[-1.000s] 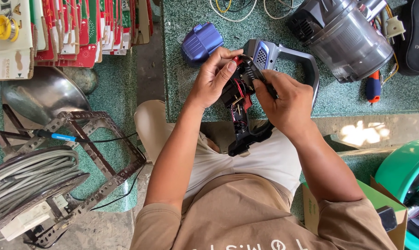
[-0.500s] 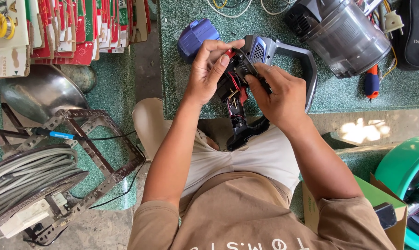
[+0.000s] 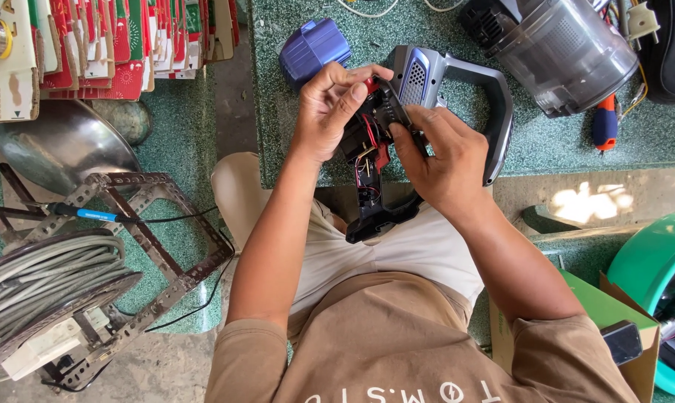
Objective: The person disassembles a handheld vacuum cleaner, removes the dust container, and uses a screwdriver to loosen screws on the handle. They then reattach the handle and dust container, inspecting the internal components throughout.
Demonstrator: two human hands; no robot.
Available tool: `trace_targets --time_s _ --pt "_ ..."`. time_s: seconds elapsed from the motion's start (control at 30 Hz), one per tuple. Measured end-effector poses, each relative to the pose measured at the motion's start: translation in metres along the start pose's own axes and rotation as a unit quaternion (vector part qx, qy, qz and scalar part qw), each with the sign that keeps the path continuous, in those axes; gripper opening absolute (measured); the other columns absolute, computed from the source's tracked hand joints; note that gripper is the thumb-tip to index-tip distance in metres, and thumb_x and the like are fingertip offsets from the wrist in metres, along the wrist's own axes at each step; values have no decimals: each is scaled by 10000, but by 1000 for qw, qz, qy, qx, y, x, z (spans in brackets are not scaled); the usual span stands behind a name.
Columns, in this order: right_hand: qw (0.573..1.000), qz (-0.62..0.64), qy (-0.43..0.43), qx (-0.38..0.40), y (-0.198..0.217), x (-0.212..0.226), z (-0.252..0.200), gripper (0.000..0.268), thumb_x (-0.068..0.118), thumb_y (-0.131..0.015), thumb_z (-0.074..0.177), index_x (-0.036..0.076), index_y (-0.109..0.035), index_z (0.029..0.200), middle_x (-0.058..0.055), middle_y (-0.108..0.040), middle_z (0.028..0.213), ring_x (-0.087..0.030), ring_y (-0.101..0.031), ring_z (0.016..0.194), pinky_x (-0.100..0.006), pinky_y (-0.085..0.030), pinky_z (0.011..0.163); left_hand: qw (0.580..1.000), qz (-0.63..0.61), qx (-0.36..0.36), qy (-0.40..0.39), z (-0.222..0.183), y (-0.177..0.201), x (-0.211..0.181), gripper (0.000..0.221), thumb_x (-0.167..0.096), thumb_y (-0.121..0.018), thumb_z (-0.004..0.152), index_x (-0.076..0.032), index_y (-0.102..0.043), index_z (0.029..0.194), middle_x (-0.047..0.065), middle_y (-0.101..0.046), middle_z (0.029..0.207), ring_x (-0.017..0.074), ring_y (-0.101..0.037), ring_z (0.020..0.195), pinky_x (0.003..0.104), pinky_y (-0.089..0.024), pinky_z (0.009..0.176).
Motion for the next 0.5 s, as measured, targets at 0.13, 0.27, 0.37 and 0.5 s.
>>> trace_targets --time_s 0.13,0.27,0.37,0.5 --pt "999 47 -24 -2 3 -3 5 103 -10 -724 1043 -89 -693 1100 -172 -705 918 -284 -641 758 -373 -485 668 998 -55 8 22 -1 -2 4 188 -265 -637 1044 -179 -486 972 264 -638 1250 317 -642 1187 407 -522 1039" --pt "998 52 -46 7 7 -6 6 85 -13 -733 1045 -70 -705 1102 -143 -689 895 -238 -607 731 -338 -487 648 999 -28 -1 18 -2 1 8 156 -282 -648 1039 -157 -560 1005 226 -664 1229 342 -621 1254 447 -588 1011" --pt "995 54 -80 12 11 -13 7 93 35 -727 1055 -56 -726 1075 -131 -680 863 -234 -645 732 -336 -524 643 999 -23 -15 23 -3 6 15 181 -288 -673 1019 -153 -566 960 238 -676 1227 386 -590 1320 508 -501 1127" --pt "984 124 -124 18 14 -25 6 149 38 -720 1067 -110 -723 1085 -161 -701 909 -191 -630 744 -300 -537 614 1000 1 -21 14 -1 5 9 146 -279 -660 1023 -148 -598 1003 77 -620 1044 375 -618 1294 511 -489 1137"
Point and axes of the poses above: each hand's wrist, its own z-axis towards the middle knuckle, its own y-axis out of the back of the hand, x = y × z, the point moved 8 cm from there along z, towards the middle knuckle
